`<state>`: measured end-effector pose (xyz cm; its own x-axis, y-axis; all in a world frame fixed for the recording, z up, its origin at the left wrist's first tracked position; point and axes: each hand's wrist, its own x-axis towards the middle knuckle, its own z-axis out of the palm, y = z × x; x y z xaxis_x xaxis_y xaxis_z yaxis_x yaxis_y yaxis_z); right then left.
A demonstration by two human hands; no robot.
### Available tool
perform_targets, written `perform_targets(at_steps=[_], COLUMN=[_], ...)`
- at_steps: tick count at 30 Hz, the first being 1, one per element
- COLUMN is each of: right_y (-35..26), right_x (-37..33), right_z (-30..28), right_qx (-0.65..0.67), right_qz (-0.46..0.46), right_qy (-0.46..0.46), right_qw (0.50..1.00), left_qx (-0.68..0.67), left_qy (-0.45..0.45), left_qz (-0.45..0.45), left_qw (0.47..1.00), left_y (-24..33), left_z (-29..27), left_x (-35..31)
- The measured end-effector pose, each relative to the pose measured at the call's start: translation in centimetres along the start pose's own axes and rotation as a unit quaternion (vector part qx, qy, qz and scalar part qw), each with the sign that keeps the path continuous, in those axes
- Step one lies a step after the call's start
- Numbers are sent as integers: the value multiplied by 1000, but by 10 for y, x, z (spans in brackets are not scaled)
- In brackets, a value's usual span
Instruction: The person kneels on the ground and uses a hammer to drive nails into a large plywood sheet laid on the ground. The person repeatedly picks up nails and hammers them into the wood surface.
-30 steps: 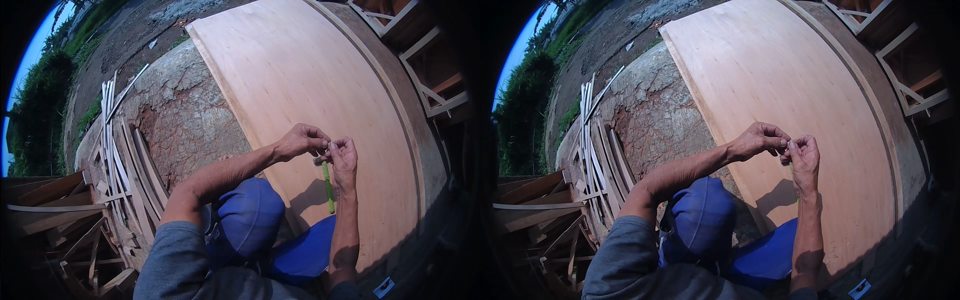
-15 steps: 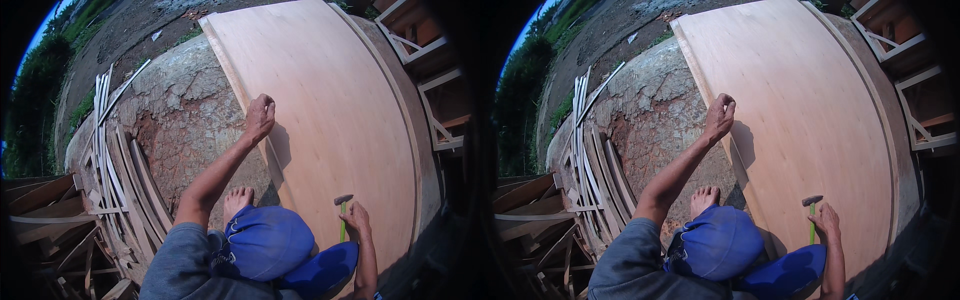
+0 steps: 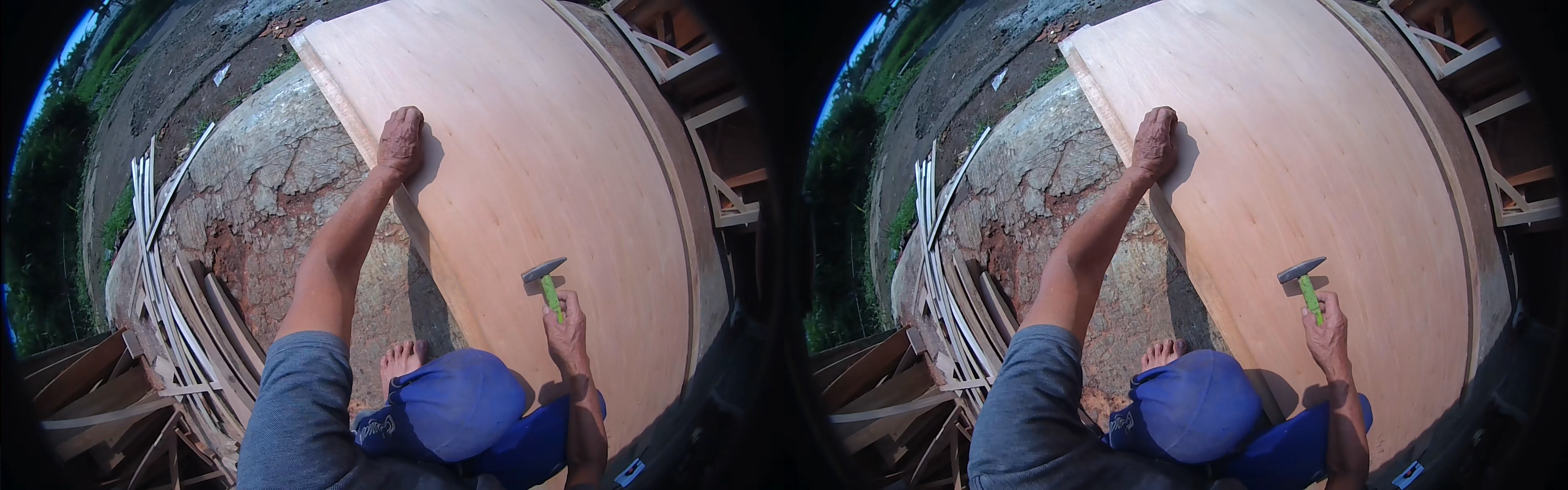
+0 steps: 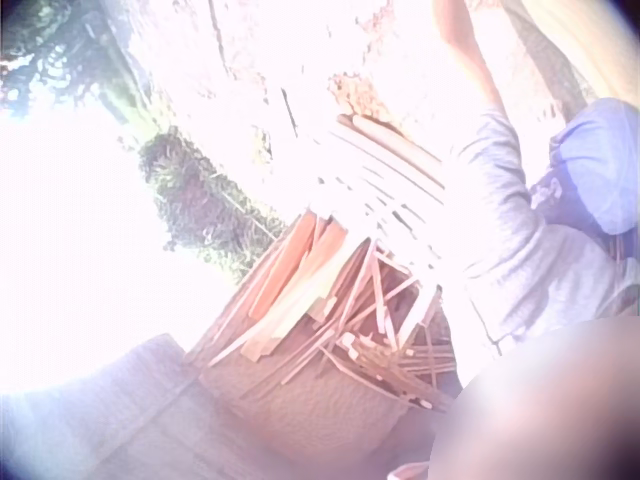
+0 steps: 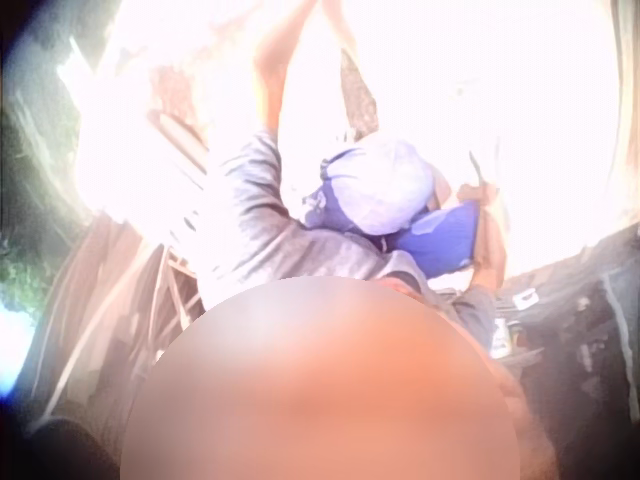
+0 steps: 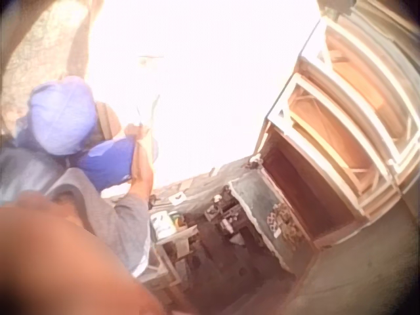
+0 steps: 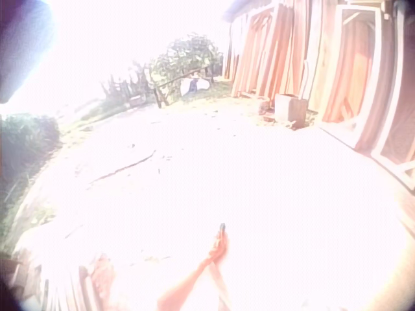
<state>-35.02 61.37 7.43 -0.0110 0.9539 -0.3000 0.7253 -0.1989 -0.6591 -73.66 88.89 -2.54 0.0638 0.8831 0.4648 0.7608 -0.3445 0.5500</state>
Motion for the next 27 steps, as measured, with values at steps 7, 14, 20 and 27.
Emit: perform_targets(at_steps=[7,14,20,27], right_y=[-100,-98,-111,-113], right_x=[41,66,75,77], right_z=[119,159,160,159], right_qx=[1,174,370,372], right_qz=[-220,-180,-30,-35], right_qy=[-63,-48,-25,-27], right_qw=[974,967,928,927], left_qx=[-66,-123,-241,-238], left_qy=[59,100,113,-20], left_qz=[-50,-62,-159,-164], left_qw=[995,985,951,957], left_y=[-11,-13,-18,-80], left_z=[-8,-7,-10,-49], left_x=[0,3,2,-18])
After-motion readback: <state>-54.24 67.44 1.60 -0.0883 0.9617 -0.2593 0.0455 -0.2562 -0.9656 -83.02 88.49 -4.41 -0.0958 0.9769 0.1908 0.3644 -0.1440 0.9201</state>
